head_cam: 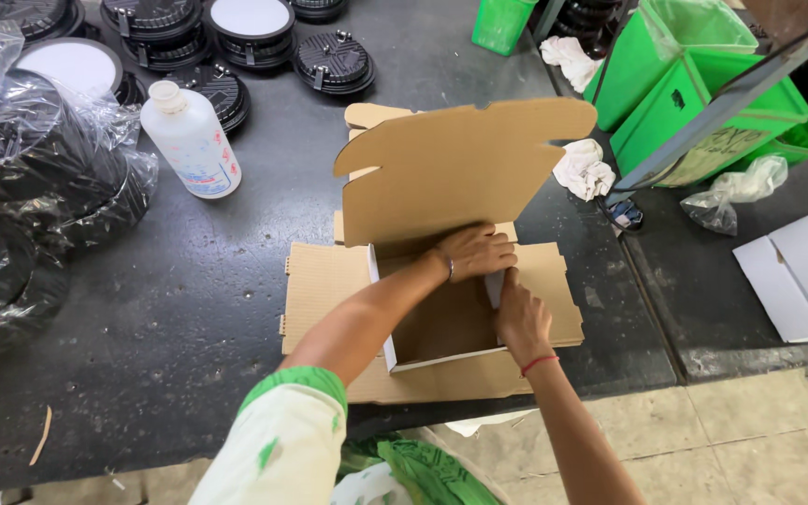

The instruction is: The person folds flat cardboard boxes into white rectangular boxes, places a plastic-wrapped black circular object inside each, closes the lids, and stacks the finished boxes on the table. The process repeats multiple times.

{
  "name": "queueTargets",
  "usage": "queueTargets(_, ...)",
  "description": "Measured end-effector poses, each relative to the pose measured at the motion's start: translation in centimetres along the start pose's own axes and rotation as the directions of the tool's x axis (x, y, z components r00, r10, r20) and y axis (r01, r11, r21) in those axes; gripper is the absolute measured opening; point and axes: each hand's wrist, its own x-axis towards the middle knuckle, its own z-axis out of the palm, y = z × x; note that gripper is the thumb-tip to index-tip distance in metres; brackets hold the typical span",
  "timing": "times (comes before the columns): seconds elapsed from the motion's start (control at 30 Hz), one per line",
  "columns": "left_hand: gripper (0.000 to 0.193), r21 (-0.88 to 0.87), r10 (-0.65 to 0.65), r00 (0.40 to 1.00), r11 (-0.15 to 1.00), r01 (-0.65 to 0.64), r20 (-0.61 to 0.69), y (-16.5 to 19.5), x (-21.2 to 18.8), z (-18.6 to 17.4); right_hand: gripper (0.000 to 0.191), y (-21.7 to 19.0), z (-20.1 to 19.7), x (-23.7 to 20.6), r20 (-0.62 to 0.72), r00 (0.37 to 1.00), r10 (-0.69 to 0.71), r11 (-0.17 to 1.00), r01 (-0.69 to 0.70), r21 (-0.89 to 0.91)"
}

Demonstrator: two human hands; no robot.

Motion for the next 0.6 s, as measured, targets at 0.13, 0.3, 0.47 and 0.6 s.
queueTargets(0.13, 0.008, -0.028, -0.026, 0.999, 0.999, 0.025, -0.025, -0.6, 0.5, 0.4, 0.047, 0.9, 1.0, 0.4, 0.023, 0.999, -0.032, 0.999, 0.032, -0.001)
queueTargets(0.3, 0.016, 0.08, -0.004, 0.986, 0.997, 0.017, -0.167, -1.1, 0.5, 2.6, 0.05, 1.7, 2.0, 1.1, 0.017, 0.998, -0.062, 0.998, 0.063, -0.023)
queueTargets(0.47, 0.03, 0.211, -0.121, 0.99, 0.968, 0.134, -0.076, -0.1, 0.6, 2.1, 0.051, 1.6, 2.1, 2.4, -0.012, 0.999, -0.046, 0.998, 0.046, -0.049)
queueTargets(0.6, 0.029, -0.066, -0.363, 0.892, 0.931, 0.359, -0.27, 2.8, 0.1, -0.3, 0.052, 1.2, 2.5, 3.6, -0.02, 1.0, -0.012, 0.998, 0.011, -0.056)
